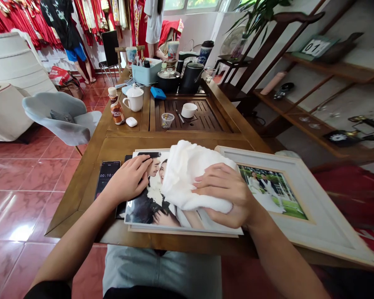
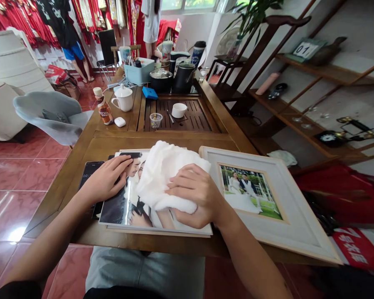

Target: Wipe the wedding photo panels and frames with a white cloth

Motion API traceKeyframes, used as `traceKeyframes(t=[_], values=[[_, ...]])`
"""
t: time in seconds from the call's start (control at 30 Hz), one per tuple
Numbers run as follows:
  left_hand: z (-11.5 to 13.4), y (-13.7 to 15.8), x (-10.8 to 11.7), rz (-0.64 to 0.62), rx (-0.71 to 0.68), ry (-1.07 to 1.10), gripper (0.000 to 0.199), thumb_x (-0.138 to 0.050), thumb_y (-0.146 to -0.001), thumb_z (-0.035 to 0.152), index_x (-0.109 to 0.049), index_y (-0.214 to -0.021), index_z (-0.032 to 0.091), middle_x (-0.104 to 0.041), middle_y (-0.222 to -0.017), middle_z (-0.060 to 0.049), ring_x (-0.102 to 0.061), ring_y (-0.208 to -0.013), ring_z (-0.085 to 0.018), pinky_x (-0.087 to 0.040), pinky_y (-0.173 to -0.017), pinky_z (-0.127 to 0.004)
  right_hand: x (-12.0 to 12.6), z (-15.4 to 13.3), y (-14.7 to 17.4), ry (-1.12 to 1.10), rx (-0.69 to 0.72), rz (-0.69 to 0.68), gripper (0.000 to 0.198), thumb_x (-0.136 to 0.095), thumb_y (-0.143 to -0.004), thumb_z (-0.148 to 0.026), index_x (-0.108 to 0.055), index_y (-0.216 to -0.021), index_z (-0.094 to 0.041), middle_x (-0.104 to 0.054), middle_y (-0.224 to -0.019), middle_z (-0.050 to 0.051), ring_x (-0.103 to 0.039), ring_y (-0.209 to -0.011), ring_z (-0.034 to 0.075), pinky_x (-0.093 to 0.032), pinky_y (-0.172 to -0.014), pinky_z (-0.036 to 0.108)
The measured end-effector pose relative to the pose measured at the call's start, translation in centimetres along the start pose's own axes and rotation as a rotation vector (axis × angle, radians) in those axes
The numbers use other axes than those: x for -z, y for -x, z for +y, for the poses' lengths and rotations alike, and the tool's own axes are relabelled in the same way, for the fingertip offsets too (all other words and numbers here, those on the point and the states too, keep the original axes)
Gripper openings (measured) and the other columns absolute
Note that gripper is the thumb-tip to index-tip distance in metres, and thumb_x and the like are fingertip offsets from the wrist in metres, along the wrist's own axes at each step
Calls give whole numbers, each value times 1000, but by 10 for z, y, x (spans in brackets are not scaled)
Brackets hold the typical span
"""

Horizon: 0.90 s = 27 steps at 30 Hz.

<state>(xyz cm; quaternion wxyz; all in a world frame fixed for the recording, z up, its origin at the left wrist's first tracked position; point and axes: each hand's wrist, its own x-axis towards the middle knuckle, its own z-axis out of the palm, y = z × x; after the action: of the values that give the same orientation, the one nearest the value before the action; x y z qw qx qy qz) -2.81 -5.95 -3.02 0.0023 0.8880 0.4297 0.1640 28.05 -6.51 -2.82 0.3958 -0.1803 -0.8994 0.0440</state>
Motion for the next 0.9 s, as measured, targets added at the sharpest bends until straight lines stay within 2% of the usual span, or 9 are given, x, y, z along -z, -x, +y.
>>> traceKeyframes(t=[0.17,0.37,0.6,0.8,0.9], values=[[0,0,-1,10,17,21,45,-41,-101,21,-54,-143,13,-58,-143,-19,-57,-133,-33,-51,-109,-54,2,0,-2,83,-21,21,26,-63,-72,-23,-71,-97,-25,-77,-88,2,-71,-79,24,-49,-80,45],[1,0,1,1,6,-1,44,-39,-101,20,-55,-141,11,-58,-143,-19,-57,-134,-32,-51,-109,-51,-5,-10,-2,-115,21,-29,30,-60,-74,-25,-71,-102,-26,-78,-88,1,-72,-81,23,-50,-82,46],[0,0,1,-5,2,-19,44,-39,-101,21,-53,-141,9,-58,-144,-21,-57,-133,-33,-51,-108,-52,1,-1,1,53,-2,-4,23,-63,-76,-23,-70,-98,-23,-78,-90,4,-71,-80,24,-49,-82,47],[1,0,1,2,0,-26,43,-39,-101,21,-54,-139,8,-58,-144,-19,-57,-135,-32,-50,-111,-48,-4,-6,1,-127,27,-23,30,-60,-74,-24,-71,-102,-23,-77,-89,2,-72,-82,23,-49,-82,46],[1,0,1,2,-4,-25,43,-39,-101,20,-54,-139,7,-58,-144,-20,-57,-135,-32,-50,-111,-49,-3,-5,1,-91,15,-20,30,-61,-73,-23,-71,-101,-23,-78,-90,2,-72,-83,23,-49,-84,46]])
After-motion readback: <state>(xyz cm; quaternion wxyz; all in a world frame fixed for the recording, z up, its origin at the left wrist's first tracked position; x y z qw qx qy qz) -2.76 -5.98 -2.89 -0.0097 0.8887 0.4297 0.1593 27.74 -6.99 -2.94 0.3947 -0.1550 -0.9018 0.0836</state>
